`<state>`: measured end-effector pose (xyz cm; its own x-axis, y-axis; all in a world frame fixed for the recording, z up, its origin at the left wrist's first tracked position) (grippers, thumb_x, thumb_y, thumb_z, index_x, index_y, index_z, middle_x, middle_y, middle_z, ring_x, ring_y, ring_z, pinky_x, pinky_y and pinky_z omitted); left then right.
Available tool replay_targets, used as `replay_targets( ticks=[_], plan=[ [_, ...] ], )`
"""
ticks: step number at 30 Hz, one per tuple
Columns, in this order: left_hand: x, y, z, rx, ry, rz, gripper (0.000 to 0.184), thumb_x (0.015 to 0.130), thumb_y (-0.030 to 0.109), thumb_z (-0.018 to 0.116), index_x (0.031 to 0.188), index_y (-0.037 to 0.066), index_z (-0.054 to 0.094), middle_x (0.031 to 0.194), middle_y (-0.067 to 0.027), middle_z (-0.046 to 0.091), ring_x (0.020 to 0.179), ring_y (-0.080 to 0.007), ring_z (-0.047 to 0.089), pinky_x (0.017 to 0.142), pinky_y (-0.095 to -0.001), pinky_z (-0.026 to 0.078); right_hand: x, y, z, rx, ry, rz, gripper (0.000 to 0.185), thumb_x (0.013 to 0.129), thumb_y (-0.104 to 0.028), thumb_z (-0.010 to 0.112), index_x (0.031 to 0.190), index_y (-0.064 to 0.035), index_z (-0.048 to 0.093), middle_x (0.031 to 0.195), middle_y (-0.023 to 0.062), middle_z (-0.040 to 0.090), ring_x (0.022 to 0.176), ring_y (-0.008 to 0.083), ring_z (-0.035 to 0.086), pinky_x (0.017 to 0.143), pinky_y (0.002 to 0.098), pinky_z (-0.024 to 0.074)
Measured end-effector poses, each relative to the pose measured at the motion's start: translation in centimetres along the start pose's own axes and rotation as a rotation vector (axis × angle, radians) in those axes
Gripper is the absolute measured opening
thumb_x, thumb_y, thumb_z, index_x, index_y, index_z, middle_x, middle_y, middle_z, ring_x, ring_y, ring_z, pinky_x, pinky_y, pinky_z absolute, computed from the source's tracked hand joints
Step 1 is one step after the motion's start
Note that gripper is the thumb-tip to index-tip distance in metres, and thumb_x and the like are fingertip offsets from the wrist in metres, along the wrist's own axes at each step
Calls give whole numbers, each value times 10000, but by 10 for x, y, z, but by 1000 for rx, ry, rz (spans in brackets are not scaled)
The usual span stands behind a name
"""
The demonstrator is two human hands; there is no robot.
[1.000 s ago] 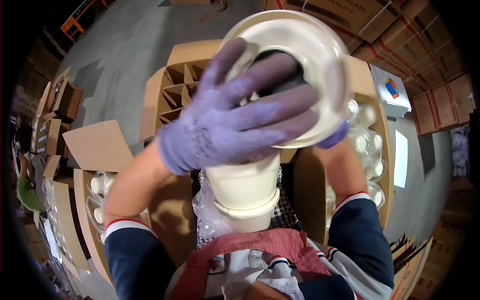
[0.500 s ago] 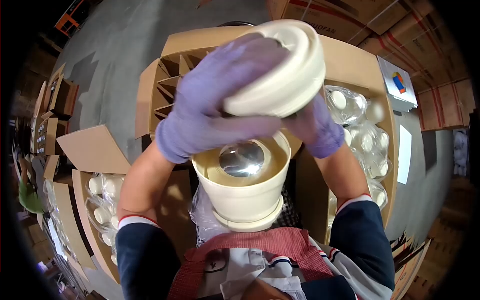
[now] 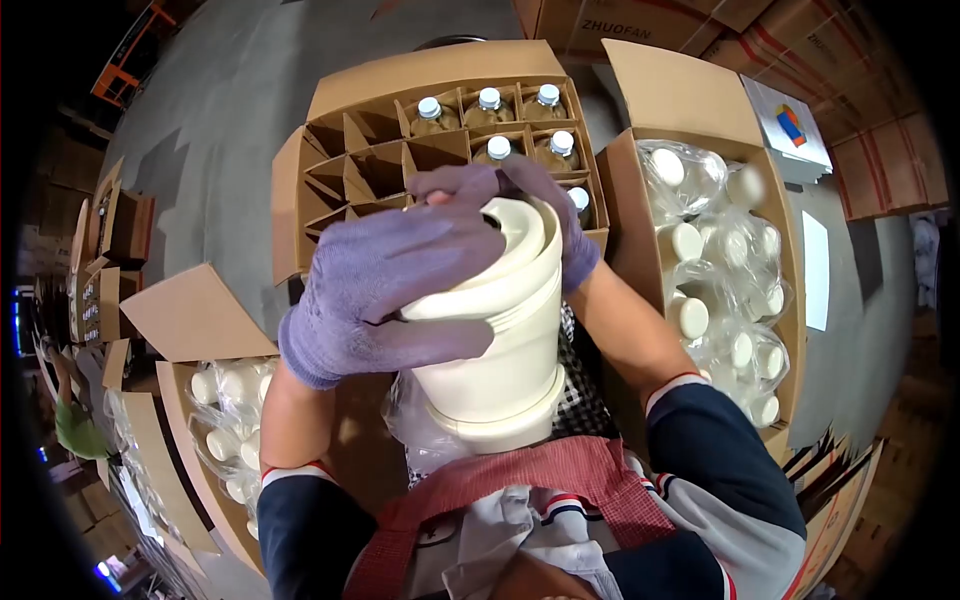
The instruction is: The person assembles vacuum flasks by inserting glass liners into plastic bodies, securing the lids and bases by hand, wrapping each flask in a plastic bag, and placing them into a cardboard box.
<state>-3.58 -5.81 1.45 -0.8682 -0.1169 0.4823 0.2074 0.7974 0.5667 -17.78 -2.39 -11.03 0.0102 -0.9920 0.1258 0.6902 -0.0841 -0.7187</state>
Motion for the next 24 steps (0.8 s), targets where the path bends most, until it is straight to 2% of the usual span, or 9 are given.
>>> replay_targets(
  ticks=[2, 5, 6, 7, 8, 11, 14, 17, 24],
  plan=[
    [-15, -15, 0, -49, -16, -81, 578, 645, 342, 810, 1089, -13, 704, 1074, -136, 704, 1023, -348, 671, 917, -413, 511, -1, -1, -7, -246, 7, -32, 672, 1050, -411, 203, 1097, 49, 691, 1238, 172, 664, 1130, 282, 630, 1045, 344, 439],
    [-39, -43, -12, -65, -48, -66, 626, 887, 517, 603, 1256, 13, 642, 1247, -184, 630, 1255, -402, 522, 1148, -549, 236, -18, -32, 1, -622, 33, -178, 819, 1032, -525, 92, 1135, 33, 682, 1270, 172, 644, 1186, 317, 599, 1072, 377, 421],
    [-42, -47, -21, 55, 27, -175, 682, 940, 530, 539, 1368, -1, 543, 1365, -210, 542, 1304, -384, 484, 1152, -508, 273, -25, -50, 4, -710, 65, -279, 887, 1018, -575, 39, 1161, 30, 671, 1278, 174, 637, 1203, 323, 586, 1084, 387, 409],
    [-48, -48, -19, -301, 312, -307, 700, 951, 536, 512, 1384, -14, 515, 1392, -211, 516, 1339, -377, 446, 1152, -486, 284, -26, -66, -4, -646, 189, -185, 1095, 887, -816, 43, 1300, 43, 581, 1272, 216, 617, 1232, 309, 568, 1112, 435, 387],
    [-40, -37, -17, -288, 351, -294, 745, 942, 579, 469, 1402, -7, 492, 1418, -214, 489, 1361, -365, 421, 1163, -472, 272, -17, -72, -10, -557, 370, -187, 1113, 872, -833, 40, 1300, 47, 570, 1268, 219, 617, 1223, 302, 573, 1120, 419, 378],
    [-14, -23, -7, -59, 213, -230, 882, 915, 707, 339, 1454, 14, 423, 1495, -221, 410, 1430, -328, 346, 1195, -428, 238, -3, -53, 14, -725, 81, -100, 1049, 905, -796, 62, 1266, 32, 596, 1261, 218, 623, 1230, 318, 571, 1095, 390, 393],
    [-46, -72, -4, 199, 74, -346, 538, 1020, 343, 319, 1425, 21, 469, 1484, -180, 442, 1457, -323, 304, 1192, -426, 242, -34, -77, 67, -1191, 5, -322, 991, 947, -735, 53, 1189, 6, 665, 1253, 217, 631, 1227, 340, 577, 1074, 406, 413],
    [-91, -58, -21, 14, 279, -448, 604, 1025, 431, 268, 1420, 21, 470, 1457, -191, 462, 1399, -361, 364, 1183, -466, 223, -46, -95, 78, -1400, -89, -358, 976, 949, -731, 68, 1194, 6, 660, 1253, 215, 631, 1225, 338, 577, 1075, 406, 411],
    [-70, 35, 20, 28, 68, -233, 598, 1015, 440, 294, 1394, 23, 494, 1433, -187, 485, 1376, -361, 391, 1166, -462, 249, -86, -78, 114, -1544, -477, -153, 942, 954, -721, 104, 1205, 6, 648, 1253, 209, 630, 1221, 333, 576, 1079, 406, 407]
  ],
)
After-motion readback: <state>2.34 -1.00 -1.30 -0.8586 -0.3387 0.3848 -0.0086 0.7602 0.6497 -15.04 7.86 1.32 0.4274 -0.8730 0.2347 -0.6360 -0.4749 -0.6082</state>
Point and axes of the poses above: each hand's wrist, its own x-axis towards the middle knuckle, its own z-axis out of the palm, y = z × x, the point moved 5 cm from there along x, towards the middle knuckle
